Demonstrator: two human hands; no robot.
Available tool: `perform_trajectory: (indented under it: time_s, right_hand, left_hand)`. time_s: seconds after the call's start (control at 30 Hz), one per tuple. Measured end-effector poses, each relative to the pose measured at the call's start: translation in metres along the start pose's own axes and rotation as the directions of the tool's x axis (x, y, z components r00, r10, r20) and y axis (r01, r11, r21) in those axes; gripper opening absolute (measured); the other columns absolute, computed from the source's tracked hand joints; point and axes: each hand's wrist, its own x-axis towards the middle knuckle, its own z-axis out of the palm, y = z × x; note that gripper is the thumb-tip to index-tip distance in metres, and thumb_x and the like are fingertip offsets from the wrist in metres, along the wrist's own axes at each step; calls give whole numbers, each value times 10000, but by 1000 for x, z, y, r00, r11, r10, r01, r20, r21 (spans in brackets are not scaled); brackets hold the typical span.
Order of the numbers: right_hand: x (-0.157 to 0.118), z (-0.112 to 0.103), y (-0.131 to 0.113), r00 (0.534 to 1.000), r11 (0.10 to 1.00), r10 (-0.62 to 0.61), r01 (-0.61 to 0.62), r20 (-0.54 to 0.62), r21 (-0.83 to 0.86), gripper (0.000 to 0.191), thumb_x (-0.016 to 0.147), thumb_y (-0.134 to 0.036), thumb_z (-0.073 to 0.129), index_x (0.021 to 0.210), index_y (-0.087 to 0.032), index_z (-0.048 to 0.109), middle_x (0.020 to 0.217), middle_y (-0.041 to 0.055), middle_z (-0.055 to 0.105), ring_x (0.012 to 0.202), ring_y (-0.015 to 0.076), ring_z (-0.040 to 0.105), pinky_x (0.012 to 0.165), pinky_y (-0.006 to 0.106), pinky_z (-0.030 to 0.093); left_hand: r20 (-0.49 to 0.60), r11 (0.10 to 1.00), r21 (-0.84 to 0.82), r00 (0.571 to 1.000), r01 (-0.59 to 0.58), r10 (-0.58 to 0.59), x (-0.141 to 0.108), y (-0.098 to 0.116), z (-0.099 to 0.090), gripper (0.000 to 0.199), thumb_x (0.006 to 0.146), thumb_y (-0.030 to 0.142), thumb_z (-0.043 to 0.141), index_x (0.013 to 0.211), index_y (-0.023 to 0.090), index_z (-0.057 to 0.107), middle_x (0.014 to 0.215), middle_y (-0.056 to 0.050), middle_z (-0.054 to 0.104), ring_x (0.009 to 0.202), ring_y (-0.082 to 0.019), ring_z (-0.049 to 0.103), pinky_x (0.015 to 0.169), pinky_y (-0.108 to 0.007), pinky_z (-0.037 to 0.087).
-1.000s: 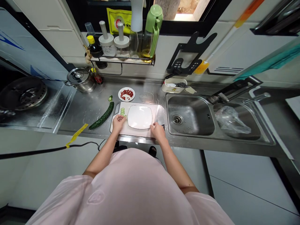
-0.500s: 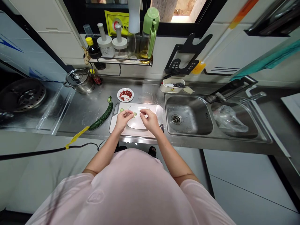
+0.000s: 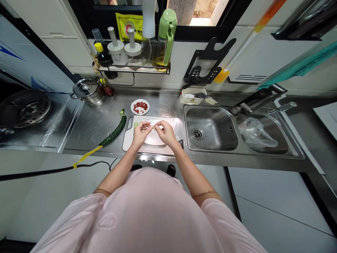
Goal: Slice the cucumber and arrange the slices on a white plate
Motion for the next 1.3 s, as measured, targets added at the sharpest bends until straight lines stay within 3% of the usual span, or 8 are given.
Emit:
perform_trajectory:
  time_s: [0.07,0.13,0.3,0.4,0.5,0.67,0.9,1.3]
  right_hand:
    - [1,-1,2,1000,1000,-2,2,-6,0,174,894,-298,458,855,-195,593,876,34,611,877,168,529,696,254,420]
    - [2,-2,4,1000,1000,-6,6,-7,-2,183,896,-306,451,854,-197,592,874,36,612,876,173,528,711,268,420]
    - [4,-6,7,999,999,-43,44,11,-32,164,895,-293,460,838,-206,588,872,38,608,875,184,519,757,298,406]
    - [5,-7,9,996,995,-76,78,40,-68,150,898,-278,468,833,-210,584,871,34,601,867,184,506,779,304,392]
    - [4,-7,13,994,990,-92,99,65,-104,144,903,-273,466,845,-212,582,878,34,595,865,185,491,788,305,381]
    - [4,-5,23,993,985,-88,98,79,-141,150,907,-283,461,868,-209,586,904,42,593,886,192,481,785,304,372]
    - [9,3,42,994,982,-51,66,92,-175,173,905,-295,451,883,-208,599,922,48,600,909,197,486,801,307,369]
    - [25,37,97,989,977,93,-68,117,-204,153,840,-256,472,833,-198,613,836,31,632,780,161,527,704,249,376]
  left_hand:
    - [-40,999,30,999,25,-23,0,0,0,277,718,418,679,815,169,607,738,-11,610,671,-87,554,643,-206,441]
    - [2,991,35,991,132,-132,0,0,-1,332,758,487,615,724,158,588,632,-1,571,557,-63,498,532,-182,390]
    - [183,890,-12,876,455,-445,7,-4,0,523,763,647,501,716,138,610,579,-17,564,428,-31,422,370,-161,187]
    - [226,833,-60,820,550,-525,14,-9,2,540,721,669,535,719,135,613,570,-18,562,422,-28,429,361,-155,163]
    - [246,801,-93,793,591,-557,21,-15,4,477,676,609,622,736,137,616,594,-17,578,437,-27,442,368,-146,170]
    - [213,817,-113,817,566,-536,29,-22,4,364,626,465,709,800,154,638,690,-19,629,498,-31,485,396,-137,212]
    - [200,850,-70,842,523,-501,39,-30,3,337,607,413,726,837,179,649,813,-39,680,629,-61,579,482,-139,299]
    - [92,865,-12,862,502,-499,72,-75,10,317,542,311,767,782,160,626,692,-26,652,602,-75,572,474,-148,335]
